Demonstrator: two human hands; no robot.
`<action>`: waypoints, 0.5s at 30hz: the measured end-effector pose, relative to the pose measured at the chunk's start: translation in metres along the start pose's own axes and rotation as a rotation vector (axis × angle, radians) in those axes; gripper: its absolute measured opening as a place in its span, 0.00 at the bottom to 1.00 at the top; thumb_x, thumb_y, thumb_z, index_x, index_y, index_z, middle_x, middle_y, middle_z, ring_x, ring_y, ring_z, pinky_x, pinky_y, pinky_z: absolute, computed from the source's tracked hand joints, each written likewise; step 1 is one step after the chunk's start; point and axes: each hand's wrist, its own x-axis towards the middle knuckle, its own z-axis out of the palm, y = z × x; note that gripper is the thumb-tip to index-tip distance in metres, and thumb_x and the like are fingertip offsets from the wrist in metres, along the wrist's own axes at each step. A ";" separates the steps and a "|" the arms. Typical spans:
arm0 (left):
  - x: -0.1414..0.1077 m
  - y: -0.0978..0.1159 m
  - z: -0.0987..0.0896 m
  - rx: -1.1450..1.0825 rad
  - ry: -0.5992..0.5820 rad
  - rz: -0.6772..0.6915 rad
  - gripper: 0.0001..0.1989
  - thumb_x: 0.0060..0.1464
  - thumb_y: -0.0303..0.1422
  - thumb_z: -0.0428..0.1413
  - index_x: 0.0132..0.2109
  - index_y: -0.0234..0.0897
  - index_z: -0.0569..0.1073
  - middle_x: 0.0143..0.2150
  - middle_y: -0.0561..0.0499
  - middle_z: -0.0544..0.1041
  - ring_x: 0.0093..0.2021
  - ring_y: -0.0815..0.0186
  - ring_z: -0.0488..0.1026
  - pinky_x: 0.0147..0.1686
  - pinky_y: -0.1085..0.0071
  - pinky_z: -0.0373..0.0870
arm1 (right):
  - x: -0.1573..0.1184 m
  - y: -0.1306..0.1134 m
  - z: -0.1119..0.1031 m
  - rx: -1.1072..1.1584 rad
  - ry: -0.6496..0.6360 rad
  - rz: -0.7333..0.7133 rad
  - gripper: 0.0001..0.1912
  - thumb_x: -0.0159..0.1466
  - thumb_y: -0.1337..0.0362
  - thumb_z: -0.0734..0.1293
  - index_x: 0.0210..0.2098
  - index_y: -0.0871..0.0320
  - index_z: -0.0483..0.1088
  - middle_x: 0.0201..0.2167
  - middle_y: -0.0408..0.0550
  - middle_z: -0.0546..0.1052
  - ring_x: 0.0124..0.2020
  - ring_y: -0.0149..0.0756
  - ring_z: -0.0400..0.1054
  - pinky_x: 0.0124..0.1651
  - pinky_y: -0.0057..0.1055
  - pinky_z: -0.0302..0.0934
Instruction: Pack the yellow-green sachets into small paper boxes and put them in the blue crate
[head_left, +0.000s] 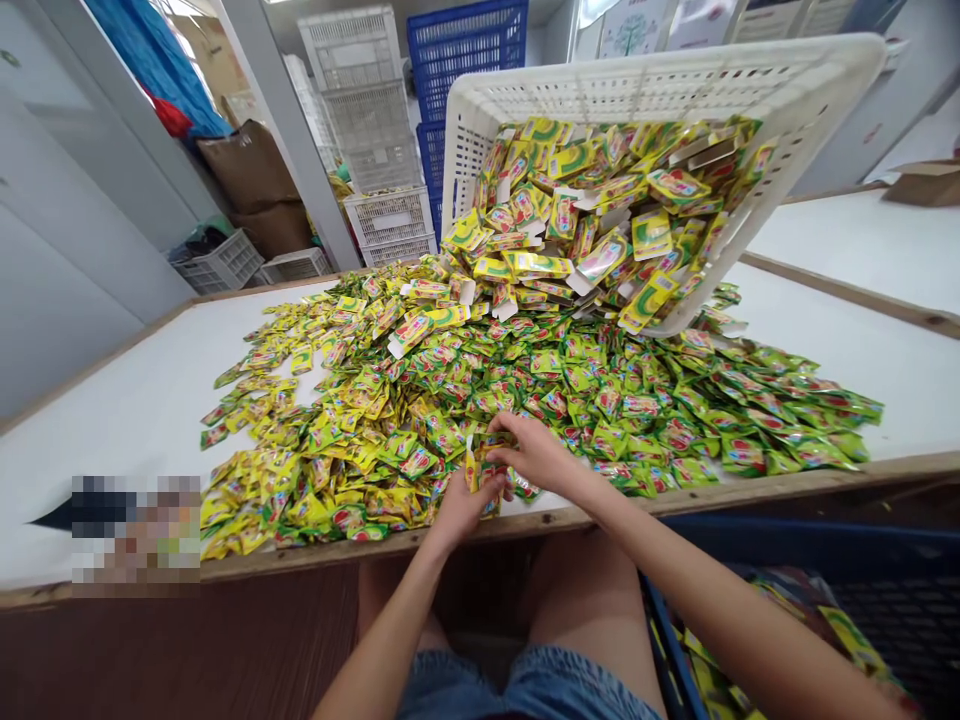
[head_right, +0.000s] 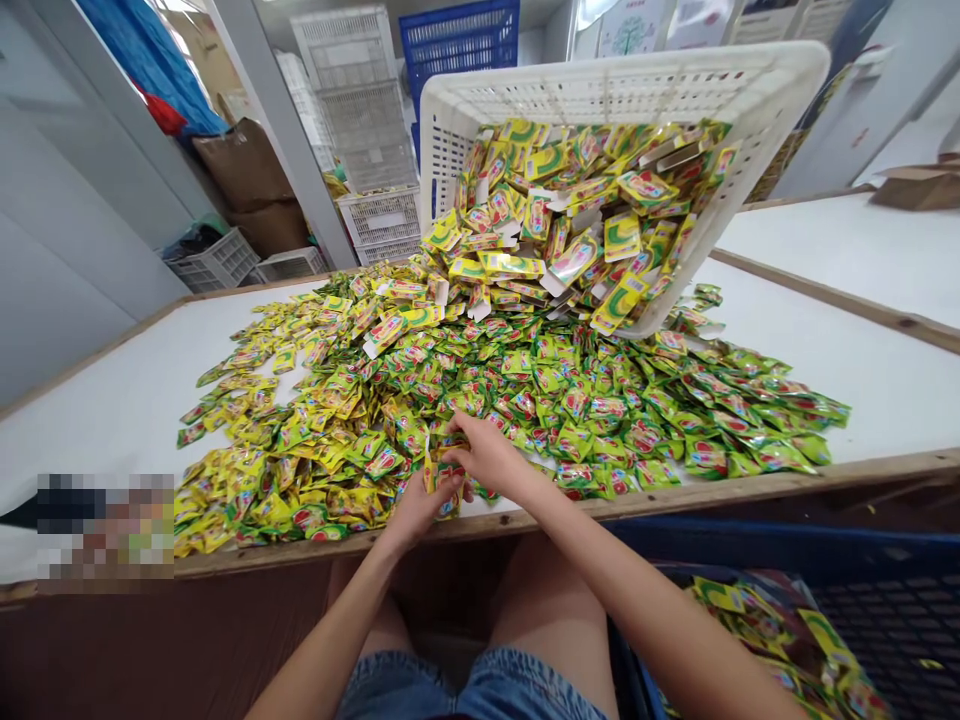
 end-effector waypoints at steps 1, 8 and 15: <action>0.000 -0.001 -0.001 -0.005 0.012 -0.003 0.15 0.48 0.42 0.56 0.32 0.31 0.71 0.25 0.49 0.75 0.26 0.66 0.71 0.30 0.72 0.66 | -0.001 0.000 0.003 -0.021 0.031 -0.009 0.08 0.54 0.72 0.67 0.34 0.58 0.67 0.30 0.44 0.70 0.34 0.35 0.63 0.37 0.31 0.57; 0.001 -0.013 -0.008 -0.002 0.154 0.011 0.19 0.45 0.43 0.58 0.38 0.32 0.70 0.34 0.47 0.76 0.33 0.65 0.71 0.33 0.73 0.66 | -0.018 -0.002 0.024 0.079 0.092 -0.115 0.03 0.59 0.65 0.64 0.30 0.57 0.69 0.46 0.52 0.67 0.49 0.43 0.58 0.51 0.44 0.54; -0.007 -0.010 -0.002 -0.165 0.232 0.155 0.29 0.49 0.34 0.58 0.54 0.43 0.51 0.44 0.47 0.73 0.41 0.64 0.73 0.42 0.67 0.67 | -0.034 0.022 0.047 0.669 0.406 0.160 0.13 0.57 0.62 0.65 0.40 0.55 0.58 0.35 0.46 0.70 0.36 0.34 0.68 0.40 0.32 0.63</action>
